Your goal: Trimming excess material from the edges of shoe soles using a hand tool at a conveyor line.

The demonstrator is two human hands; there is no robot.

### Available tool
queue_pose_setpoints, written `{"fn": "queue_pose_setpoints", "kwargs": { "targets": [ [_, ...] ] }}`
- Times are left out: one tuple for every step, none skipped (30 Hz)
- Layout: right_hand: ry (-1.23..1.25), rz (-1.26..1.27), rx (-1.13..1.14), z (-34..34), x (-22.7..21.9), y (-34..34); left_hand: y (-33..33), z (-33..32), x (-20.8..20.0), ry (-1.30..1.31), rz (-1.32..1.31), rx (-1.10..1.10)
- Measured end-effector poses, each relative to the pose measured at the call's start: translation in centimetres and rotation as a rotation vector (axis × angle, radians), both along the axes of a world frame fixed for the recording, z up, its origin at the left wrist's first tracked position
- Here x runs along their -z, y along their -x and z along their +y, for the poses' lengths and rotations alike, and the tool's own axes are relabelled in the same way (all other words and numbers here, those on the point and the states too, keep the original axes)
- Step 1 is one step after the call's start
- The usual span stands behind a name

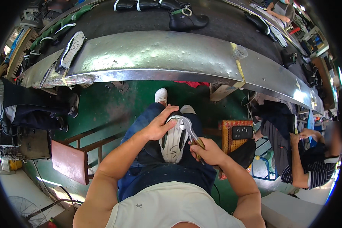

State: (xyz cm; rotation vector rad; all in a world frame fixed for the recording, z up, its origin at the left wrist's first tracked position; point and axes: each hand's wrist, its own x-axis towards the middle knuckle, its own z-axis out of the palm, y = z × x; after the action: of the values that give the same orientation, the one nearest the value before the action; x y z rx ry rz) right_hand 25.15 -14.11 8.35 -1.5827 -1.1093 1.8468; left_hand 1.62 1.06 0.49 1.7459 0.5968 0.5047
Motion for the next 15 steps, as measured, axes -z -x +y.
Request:
{"fn": "queue_pose_setpoints", "kwargs": {
  "targets": [
    [0.001, -0.002, -0.007, -0.1, 1.2, 0.5, 0.0, 0.1, 0.5, 0.013, -0.018, -0.024],
    [-0.134, -0.134, -0.005, -0.3, 3.1, 0.7, -0.2, 0.3, 1.2, 0.027, -0.039, -0.044],
    [-0.270, -0.266, -0.006, -0.4, 5.1, 1.0, -0.3, 0.6, 2.2, 0.028, -0.043, -0.049],
    [-0.357, -0.304, 0.070, -0.5, 7.4, 1.6, -0.4, 0.9, 3.3, 0.202, -0.102, -0.039],
    [-0.355, -0.308, 0.067, -0.3, 8.8, 2.1, -0.7, 1.3, 4.0, 0.378, -0.161, -0.025],
    [-0.429, -0.359, 0.125, -0.2, 9.7, 2.8, -0.8, 1.6, 4.1, 0.382, -0.163, -0.029],
    [-0.503, -0.411, 0.185, -0.3, 10.4, 3.1, -0.9, 2.0, 4.2, 0.487, -0.153, -0.022],
    [-0.491, -0.409, 0.178, 0.0, 10.1, 3.4, -0.9, 2.4, 3.9, 0.592, -0.139, -0.015],
    [-0.486, -0.408, 0.178, 0.1, 9.7, 3.4, -0.7, 2.6, 3.7, 0.597, -0.138, -0.015],
    [-0.454, -0.418, 0.144, 0.2, 9.3, 3.3, -0.6, 2.8, 3.5, 0.627, -0.120, -0.013],
    [-0.422, -0.428, 0.110, 0.1, 8.5, 3.2, -0.5, 2.8, 3.2, 0.658, -0.102, -0.010],
    [-0.419, -0.427, 0.107, -0.1, 7.6, 3.1, -0.4, 2.6, 3.4, 0.662, -0.103, -0.013],
    [-0.485, -0.554, 0.031, -0.4, 6.6, 3.0, -0.3, 2.1, 3.6, 0.563, -0.067, -0.066],
    [-0.550, -0.682, -0.045, -0.6, 5.4, 2.8, -0.4, 1.8, 3.7, 0.465, -0.033, -0.115],
    [-0.543, -0.683, -0.045, -0.5, 3.9, 3.0, -0.6, 1.5, 3.3, 0.471, -0.033, -0.113]
  ]
}}
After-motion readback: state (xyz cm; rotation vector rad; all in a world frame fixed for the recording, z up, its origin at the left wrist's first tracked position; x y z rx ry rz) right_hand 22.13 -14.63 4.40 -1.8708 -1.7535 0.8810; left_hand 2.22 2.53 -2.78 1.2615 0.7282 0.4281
